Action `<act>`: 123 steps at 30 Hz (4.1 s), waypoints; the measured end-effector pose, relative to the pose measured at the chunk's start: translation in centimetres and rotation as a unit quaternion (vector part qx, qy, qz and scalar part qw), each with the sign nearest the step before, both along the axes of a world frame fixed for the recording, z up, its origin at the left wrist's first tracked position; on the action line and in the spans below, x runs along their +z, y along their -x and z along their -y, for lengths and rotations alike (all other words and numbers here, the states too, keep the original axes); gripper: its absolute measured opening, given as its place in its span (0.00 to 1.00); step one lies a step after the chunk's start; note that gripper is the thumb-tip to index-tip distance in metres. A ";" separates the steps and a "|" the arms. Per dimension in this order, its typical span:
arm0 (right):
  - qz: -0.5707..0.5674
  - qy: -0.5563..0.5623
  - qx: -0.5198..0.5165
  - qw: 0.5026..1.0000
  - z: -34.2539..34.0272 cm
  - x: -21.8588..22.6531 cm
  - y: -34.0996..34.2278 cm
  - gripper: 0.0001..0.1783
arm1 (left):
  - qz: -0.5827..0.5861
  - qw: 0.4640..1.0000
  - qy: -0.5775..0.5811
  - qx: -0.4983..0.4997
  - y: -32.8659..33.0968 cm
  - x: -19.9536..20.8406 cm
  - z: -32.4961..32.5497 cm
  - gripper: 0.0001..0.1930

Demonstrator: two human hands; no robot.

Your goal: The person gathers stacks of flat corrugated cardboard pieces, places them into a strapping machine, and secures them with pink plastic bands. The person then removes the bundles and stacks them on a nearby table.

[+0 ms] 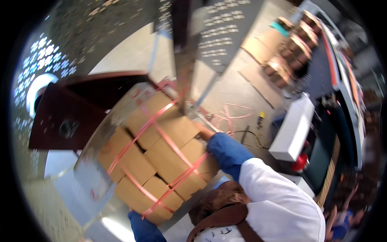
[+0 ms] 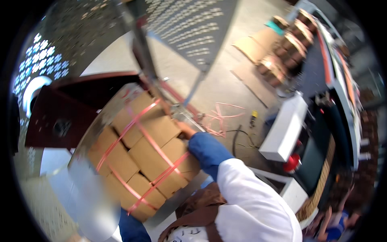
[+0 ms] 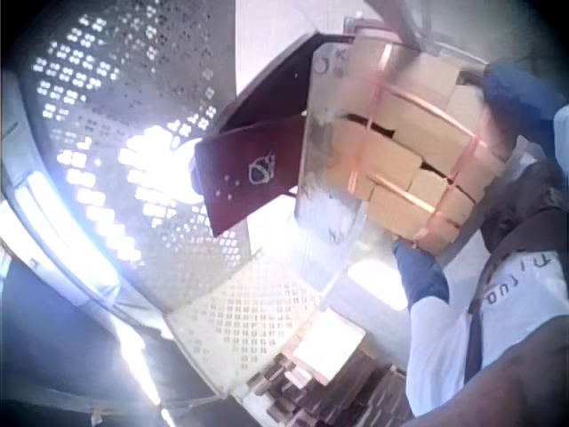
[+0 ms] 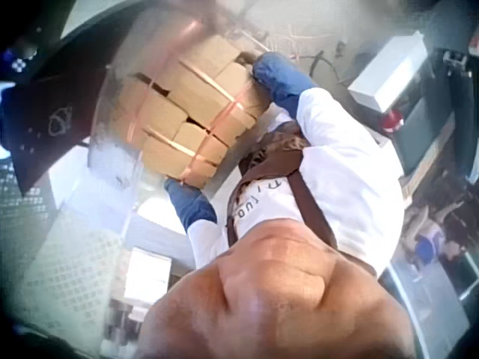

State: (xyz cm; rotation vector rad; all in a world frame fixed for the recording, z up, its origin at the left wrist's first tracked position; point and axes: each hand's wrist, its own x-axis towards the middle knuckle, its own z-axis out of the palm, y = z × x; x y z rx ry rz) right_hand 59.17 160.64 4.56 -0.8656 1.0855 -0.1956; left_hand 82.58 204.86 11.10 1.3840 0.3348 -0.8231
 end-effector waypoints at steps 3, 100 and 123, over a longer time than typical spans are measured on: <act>-0.025 0.163 0.126 0.978 -2.0 1.4 0.8 0.19 | 0.001 1.000 -0.027 -0.003 0.1 0.7 -0.4 0.29; 0.048 0.278 -0.698 0.658 135.4 24.3 67.7 0.23 | 0.051 0.684 0.113 -0.719 46.0 15.8 202.4 0.25; 0.005 0.165 -0.899 0.405 158.4 19.3 97.6 0.27 | -0.021 0.305 0.183 -0.934 110.0 25.4 248.3 0.24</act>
